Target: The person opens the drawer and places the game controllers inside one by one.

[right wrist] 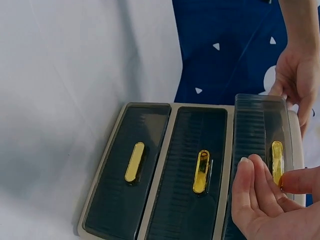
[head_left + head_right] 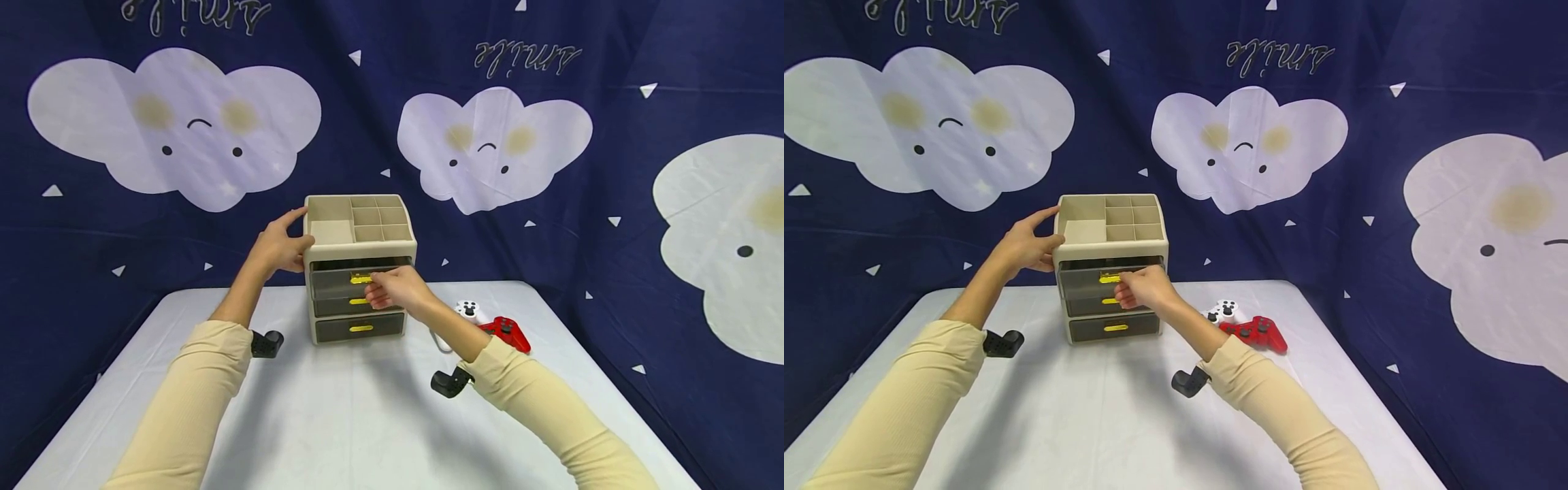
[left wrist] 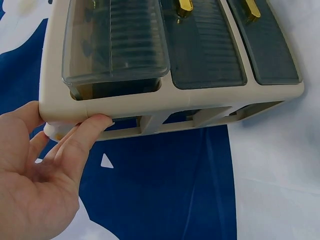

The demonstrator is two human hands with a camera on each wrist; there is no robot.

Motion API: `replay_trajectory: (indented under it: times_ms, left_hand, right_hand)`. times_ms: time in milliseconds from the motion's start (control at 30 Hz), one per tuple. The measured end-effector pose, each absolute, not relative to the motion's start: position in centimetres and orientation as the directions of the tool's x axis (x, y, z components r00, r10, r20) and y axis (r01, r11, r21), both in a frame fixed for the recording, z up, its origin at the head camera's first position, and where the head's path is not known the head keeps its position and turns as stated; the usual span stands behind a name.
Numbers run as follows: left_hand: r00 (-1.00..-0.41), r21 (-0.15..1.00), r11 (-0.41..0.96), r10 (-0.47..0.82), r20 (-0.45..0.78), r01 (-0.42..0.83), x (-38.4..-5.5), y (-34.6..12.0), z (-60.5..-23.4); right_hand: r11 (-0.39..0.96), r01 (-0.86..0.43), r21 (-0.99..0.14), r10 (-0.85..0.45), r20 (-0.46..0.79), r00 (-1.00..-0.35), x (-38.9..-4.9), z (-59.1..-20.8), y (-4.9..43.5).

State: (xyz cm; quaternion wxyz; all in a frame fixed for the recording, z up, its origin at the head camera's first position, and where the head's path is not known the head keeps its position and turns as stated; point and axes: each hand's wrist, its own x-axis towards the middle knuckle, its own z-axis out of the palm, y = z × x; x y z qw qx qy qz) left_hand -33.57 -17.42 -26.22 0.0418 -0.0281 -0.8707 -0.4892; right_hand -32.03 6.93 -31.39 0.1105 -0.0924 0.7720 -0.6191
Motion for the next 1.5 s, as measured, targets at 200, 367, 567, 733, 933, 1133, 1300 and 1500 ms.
replay_trajectory:
  times_ms: [200,367,567,733,933,1133,1300,1500]
  left_hand:
    - [-0.996,0.856,0.51,0.008,0.092,0.083,-33.3,-17.3,-26.1]
    - [-0.996,0.854,0.514,0.012,0.089,0.082,-33.2,-17.3,-26.0]
    - [-0.996,0.854,0.513,0.012,0.09,0.083,-33.2,-17.3,-25.9]
    - [-0.997,0.859,0.507,0.008,0.079,0.072,-33.2,-17.4,-25.9]
    - [-0.997,0.859,0.506,0.007,0.082,0.074,-33.2,-17.4,-25.9]
    - [-0.996,0.862,0.501,0.008,0.085,0.077,-33.2,-17.4,-25.9]
    - [-0.997,0.865,0.496,0.007,0.081,0.074,-33.2,-17.4,-26.0]
    - [-0.996,0.864,0.496,0.018,0.087,0.084,-33.2,-17.4,-25.9]
  right_hand:
    - [0.217,-0.012,-0.976,-0.271,-0.049,-0.961,-32.7,-31.4,6.8]
    - [0.209,-0.015,-0.978,-0.264,-0.042,-0.963,-33.3,-31.5,6.6]
    - [0.186,-0.017,-0.982,-0.257,-0.032,-0.966,-34.1,-31.6,6.4]
    - [0.185,-0.022,-0.982,-0.252,-0.026,-0.967,-34.4,-31.7,6.1]
    - [0.208,-0.04,-0.977,-0.241,-0.012,-0.97,-34.5,-31.6,6.0]
    - [0.215,-0.03,-0.976,-0.232,-0.022,-0.972,-34.4,-31.5,5.9]
    - [0.206,-0.003,-0.978,-0.258,-0.052,-0.965,-34.4,-31.6,6.1]
    - [0.188,0.039,-0.981,-0.276,-0.091,-0.957,-34.2,-32.0,7.0]
